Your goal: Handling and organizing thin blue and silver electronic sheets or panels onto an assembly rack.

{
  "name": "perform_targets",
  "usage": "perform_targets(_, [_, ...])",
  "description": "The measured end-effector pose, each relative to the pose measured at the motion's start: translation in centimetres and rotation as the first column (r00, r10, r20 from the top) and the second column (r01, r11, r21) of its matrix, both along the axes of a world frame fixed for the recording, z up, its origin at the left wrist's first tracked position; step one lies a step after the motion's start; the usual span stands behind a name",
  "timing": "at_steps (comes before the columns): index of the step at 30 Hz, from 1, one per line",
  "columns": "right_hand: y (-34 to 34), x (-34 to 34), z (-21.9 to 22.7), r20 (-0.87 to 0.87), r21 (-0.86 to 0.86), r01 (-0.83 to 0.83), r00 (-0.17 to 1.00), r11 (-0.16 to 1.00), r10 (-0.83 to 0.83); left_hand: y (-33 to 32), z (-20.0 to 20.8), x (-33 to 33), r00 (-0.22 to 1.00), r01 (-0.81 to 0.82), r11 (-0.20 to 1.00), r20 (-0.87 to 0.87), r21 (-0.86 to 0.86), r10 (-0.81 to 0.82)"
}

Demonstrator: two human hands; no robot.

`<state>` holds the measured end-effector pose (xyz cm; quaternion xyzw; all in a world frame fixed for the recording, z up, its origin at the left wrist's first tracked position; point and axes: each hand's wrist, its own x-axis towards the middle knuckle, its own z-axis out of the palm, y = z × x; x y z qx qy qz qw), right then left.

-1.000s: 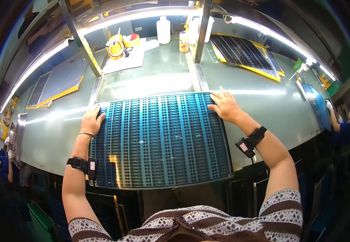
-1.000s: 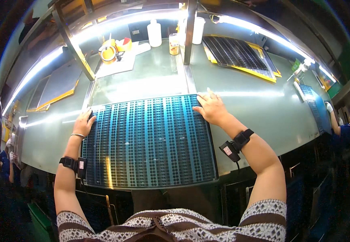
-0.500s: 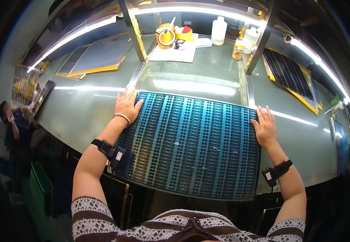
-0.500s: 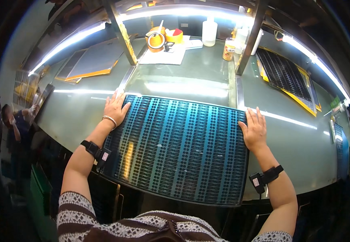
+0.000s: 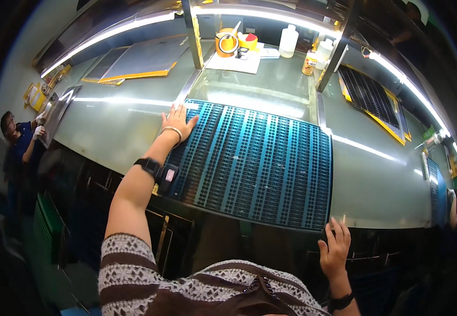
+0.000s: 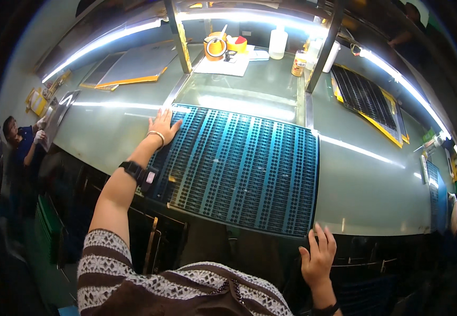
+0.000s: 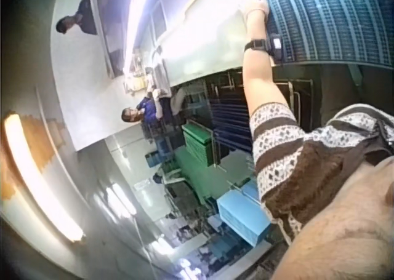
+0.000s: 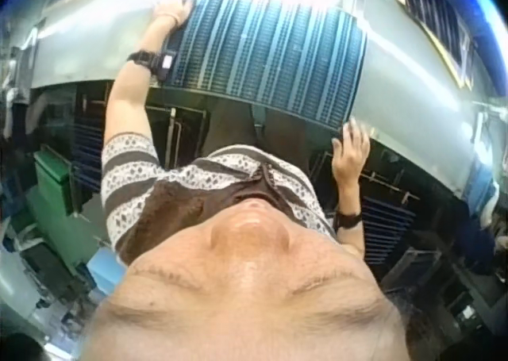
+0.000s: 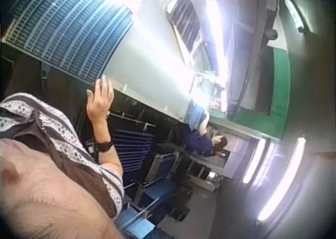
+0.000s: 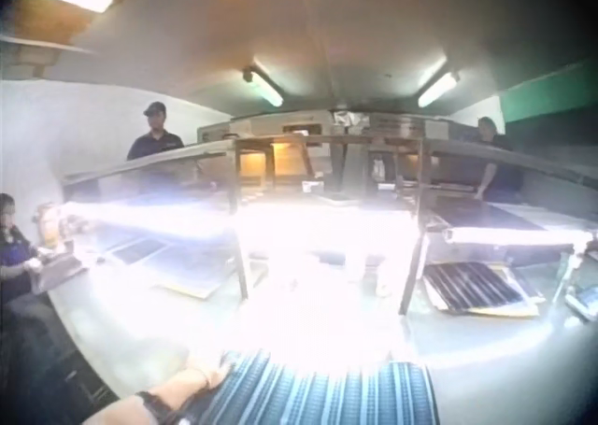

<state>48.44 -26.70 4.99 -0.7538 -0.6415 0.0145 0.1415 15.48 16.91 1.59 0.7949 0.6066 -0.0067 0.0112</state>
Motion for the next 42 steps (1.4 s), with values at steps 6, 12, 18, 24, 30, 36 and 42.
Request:
perform_targets(6, [-1.5,1.6,-4.1,-0.930,-0.100,0.436,0.279,0.894,-0.240,-14.7,-0.2,-8.7,0.986,0.147,0.988,0.093,-0.048,-0.142])
perform_targets(12, [1.0,2.8,-6.1,-0.945,-0.268,0.320,-0.273,0.909,-0.182,-20.3,0.5,-12.4,0.683,-0.373,0.925,0.655,-0.068,0.323])
perform_targets(18, [-5.2,4.0,-5.1,-0.951,-0.197,0.060,-0.255,0.979,-0.176,-19.6,-3.1,-11.6,-0.026,0.048,0.717,0.717,-0.695,0.696])
perform_targets(24, [-4.9,5.1,-4.1,-0.929,-0.153,0.078,-0.352,0.985,-0.117,-21.3,-4.0,-11.2,0.126,0.104,0.788,0.794,-0.607,0.595])
perform_targets(30, [-7.1,4.7,4.9,-0.977,0.162,0.138,-0.115,0.977,0.179,-18.4,1.3,-9.8,0.087,0.127,0.894,0.903,-0.430,0.421])
perform_targets(36, [-4.1,9.0,11.2,-0.747,0.584,0.440,-0.037,0.682,0.663,-10.9,24.2,3.0,-0.185,0.579,0.815,0.969,-0.025,0.161])
perform_targets(42, [3.5,16.1,20.8,-0.529,0.674,0.490,-0.201,0.553,0.824,-15.8,24.7,6.8,0.168,0.735,0.677,0.961,0.026,-0.219])
